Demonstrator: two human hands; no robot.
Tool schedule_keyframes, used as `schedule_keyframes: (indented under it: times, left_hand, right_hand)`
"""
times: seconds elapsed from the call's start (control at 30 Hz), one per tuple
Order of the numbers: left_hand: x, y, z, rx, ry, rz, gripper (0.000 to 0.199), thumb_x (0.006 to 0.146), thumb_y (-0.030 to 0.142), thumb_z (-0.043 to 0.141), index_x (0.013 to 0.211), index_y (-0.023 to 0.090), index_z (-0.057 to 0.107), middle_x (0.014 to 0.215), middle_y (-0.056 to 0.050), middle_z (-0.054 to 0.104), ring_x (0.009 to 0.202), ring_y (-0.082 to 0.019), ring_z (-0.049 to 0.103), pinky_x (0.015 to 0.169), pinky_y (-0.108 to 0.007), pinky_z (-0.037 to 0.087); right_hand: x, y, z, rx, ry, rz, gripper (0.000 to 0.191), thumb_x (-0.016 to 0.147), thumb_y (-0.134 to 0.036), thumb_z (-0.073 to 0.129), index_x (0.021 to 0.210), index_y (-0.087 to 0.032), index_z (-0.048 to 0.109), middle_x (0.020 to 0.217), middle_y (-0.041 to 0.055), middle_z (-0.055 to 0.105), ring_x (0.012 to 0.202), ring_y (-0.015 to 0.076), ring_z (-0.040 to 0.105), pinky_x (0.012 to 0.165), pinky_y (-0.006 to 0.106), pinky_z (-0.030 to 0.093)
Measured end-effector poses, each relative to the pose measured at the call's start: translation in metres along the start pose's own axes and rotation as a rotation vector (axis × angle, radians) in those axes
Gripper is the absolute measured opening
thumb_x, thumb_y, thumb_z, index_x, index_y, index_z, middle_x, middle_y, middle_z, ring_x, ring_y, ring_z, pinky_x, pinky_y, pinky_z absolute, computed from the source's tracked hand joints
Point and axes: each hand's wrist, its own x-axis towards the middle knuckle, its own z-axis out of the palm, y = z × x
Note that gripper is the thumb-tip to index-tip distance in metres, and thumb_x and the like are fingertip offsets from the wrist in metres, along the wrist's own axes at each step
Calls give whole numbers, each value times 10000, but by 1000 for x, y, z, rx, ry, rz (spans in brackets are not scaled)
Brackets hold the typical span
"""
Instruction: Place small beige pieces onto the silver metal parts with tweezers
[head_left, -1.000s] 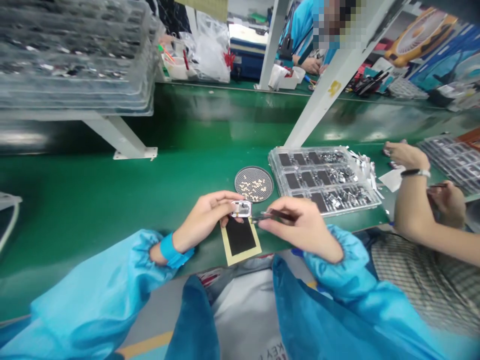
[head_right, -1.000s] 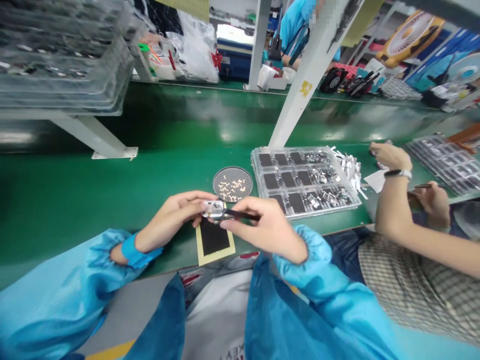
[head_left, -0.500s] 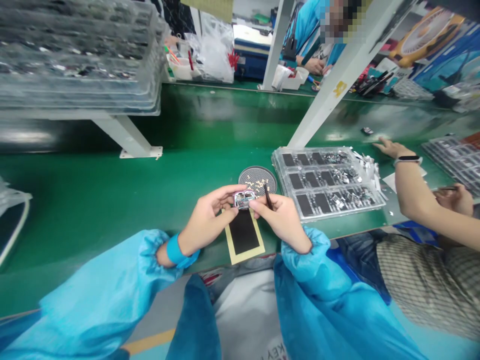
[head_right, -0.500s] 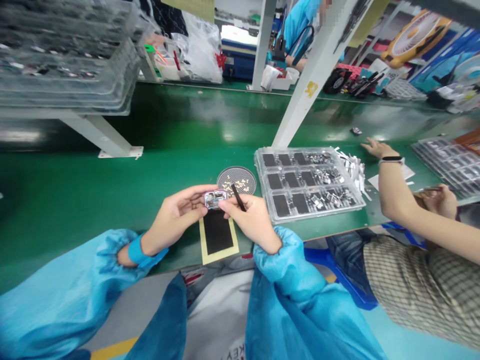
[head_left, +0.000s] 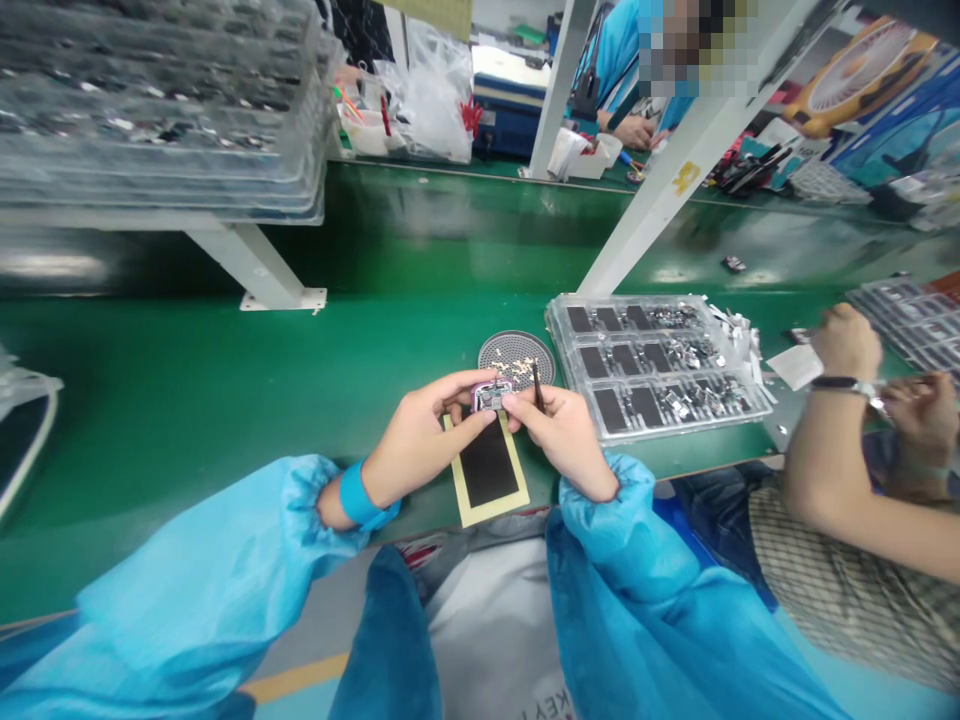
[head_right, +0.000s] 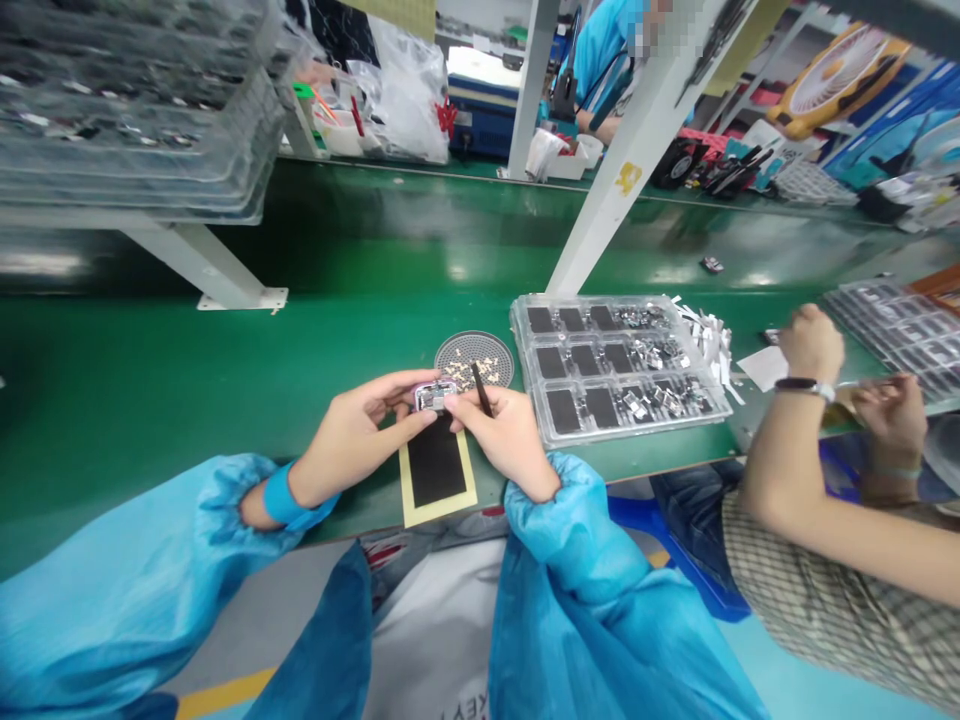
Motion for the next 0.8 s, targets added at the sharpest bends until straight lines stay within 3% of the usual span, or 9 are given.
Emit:
schedule_keyframes:
  times: [0.27, 0.37, 0.47, 0.6, 0.7, 0.8]
  left_hand:
    - [0, 0, -2, 47, -6, 18, 419, 910, 290, 735, 1323, 269, 667, 1026, -16, 714, 697, -126, 509, 673, -256, 461]
    - [-2, 4, -2, 154, 9, 123, 368, 929, 258, 720, 1295, 281, 692, 1199, -8, 714, 901, -147, 630, 782, -249, 502]
    - [-2, 6, -2, 199, 27, 202, 334, 924, 227, 727, 1255, 274, 722, 1274, -2, 698, 1106, -180, 647, 863, -244, 517]
    - [0, 4, 0, 38, 13, 41, 368, 874, 246, 782, 1238, 261, 733, 1068, -8, 760, 807, -144, 681, 702, -229, 543]
    - [2, 2, 1, -220, -44, -85, 425, 843, 286, 818, 1246, 199, 715, 1133, -58, 750, 970, -191, 721, 831, -237, 590]
    - [3, 1, 2, -365, -83, -131, 459, 818, 282, 846, 1234, 152, 702, 1224, -103, 718, 1113, -230, 700, 990, -272, 575]
  right_hand:
    - [-1, 1, -1, 40, -21, 20, 383, 840, -496, 764, 634, -184, 681, 521, -3, 594, 529, 123, 544, 532, 251, 417]
    - [-1, 1, -1, 40, -29, 22, 392, 844, -497, 756, 626, -183, 669, 539, -1, 600, 529, 119, 534, 543, 255, 417]
    - [-2, 4, 1, 5, 6, -10, 378, 821, -496, 772, 653, -173, 669, 608, 8, 635, 561, 121, 540, 568, 260, 429]
    - [-4, 13, 9, -78, 165, -102, 317, 794, -450, 809, 757, -180, 647, 625, -36, 571, 536, 93, 448, 520, 240, 367]
    - [-5, 17, 12, -5, 188, -148, 347, 755, -398, 852, 899, -204, 603, 760, -29, 623, 579, 93, 493, 509, 224, 385]
    - [-4, 16, 13, 83, 138, -140, 386, 748, -362, 859, 1009, -210, 620, 868, 3, 672, 709, 124, 613, 583, 227, 479]
